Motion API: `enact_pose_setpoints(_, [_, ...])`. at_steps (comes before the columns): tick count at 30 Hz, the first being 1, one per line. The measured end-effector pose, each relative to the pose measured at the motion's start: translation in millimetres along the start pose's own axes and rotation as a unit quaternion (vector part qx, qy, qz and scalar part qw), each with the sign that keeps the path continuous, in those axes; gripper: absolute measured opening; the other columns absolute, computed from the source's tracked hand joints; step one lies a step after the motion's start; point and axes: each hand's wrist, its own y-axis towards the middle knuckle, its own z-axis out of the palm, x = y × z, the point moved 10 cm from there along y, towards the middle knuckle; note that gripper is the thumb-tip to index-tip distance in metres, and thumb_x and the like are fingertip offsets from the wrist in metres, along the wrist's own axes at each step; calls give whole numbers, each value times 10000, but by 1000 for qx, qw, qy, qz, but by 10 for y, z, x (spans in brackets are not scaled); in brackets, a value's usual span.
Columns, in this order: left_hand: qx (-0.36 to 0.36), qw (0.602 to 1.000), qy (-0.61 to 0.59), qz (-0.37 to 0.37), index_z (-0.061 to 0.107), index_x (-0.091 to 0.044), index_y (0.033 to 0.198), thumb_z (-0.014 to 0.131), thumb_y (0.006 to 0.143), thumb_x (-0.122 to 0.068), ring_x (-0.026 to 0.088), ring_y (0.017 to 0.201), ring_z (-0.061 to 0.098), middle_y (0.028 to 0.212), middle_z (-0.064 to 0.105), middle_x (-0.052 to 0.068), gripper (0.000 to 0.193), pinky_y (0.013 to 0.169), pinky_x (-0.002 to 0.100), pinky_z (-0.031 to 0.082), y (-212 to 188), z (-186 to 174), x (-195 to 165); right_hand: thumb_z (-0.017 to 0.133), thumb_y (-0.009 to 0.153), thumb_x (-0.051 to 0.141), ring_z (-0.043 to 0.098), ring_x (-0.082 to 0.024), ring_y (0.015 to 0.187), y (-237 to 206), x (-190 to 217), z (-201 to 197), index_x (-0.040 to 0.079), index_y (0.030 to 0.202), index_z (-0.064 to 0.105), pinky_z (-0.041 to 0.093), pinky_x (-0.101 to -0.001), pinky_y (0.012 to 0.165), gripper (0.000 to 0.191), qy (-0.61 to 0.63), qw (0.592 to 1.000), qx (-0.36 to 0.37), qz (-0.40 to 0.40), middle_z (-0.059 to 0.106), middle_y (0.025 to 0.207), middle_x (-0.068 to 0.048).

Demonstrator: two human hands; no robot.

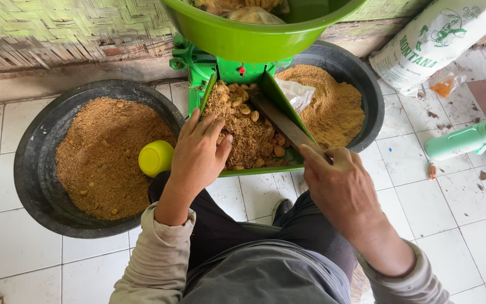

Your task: The person operates a green grain mill, using a wooden stick to push whole grains into the hopper while ground meal collects in a large black basin below. The person repeatedly guides the material through the machine and occasionally adjusts the flow with their hands.

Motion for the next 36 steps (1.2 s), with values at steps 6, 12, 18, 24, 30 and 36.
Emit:
enact_pose_setpoints(6, [4,1000,7,1,678,22,1256,647,989,-276,480,1386,463,1355,624,239,401,1166,546,348,0,5,-10,713,901,226,669,-347,938,12,71,-92,196,1235,761,575,-453,806,339,-60,997,-52,-10,673,1002,-182])
enact_pose_setpoints(12, [-2,1000,8,-3,686,15,1254,652,978,-271,470,1390,461,1359,625,224,398,1173,540,361,4,-9,-17,715,923,195,640,-326,911,134,125,-76,177,1277,759,564,-444,810,357,-24,998,-56,-8,658,1006,-175])
enact_pose_setpoints(18, [-11,1000,0,2,682,26,1248,659,976,-262,483,1387,466,1364,632,233,397,1162,544,363,-9,-54,-18,691,943,205,636,-312,904,-42,-73,209,163,1277,748,562,-433,795,342,7,998,-56,-5,659,1057,-177])
enact_pose_setpoints(24, [6,1000,0,-7,679,30,1259,657,980,-271,489,1383,463,1356,631,236,412,1171,545,358,6,-27,-25,672,969,236,647,-336,935,159,-121,641,182,1291,743,557,-457,792,334,11,999,-48,8,645,1015,-189])
enact_pose_setpoints(30, [3,1000,-4,-9,682,29,1258,662,980,-270,496,1383,465,1357,632,242,409,1161,542,361,3,-37,-20,655,980,288,642,-348,950,328,-38,719,182,1310,708,544,-486,841,350,24,999,-40,13,631,1009,-183])
enact_pose_setpoints(36, [-4,1000,-8,-6,683,25,1255,661,980,-267,491,1386,468,1353,638,240,402,1163,540,368,-3,-53,-22,642,987,282,634,-343,934,437,-72,904,181,1341,689,538,-479,860,371,21,1000,-8,21,628,1011,-183])
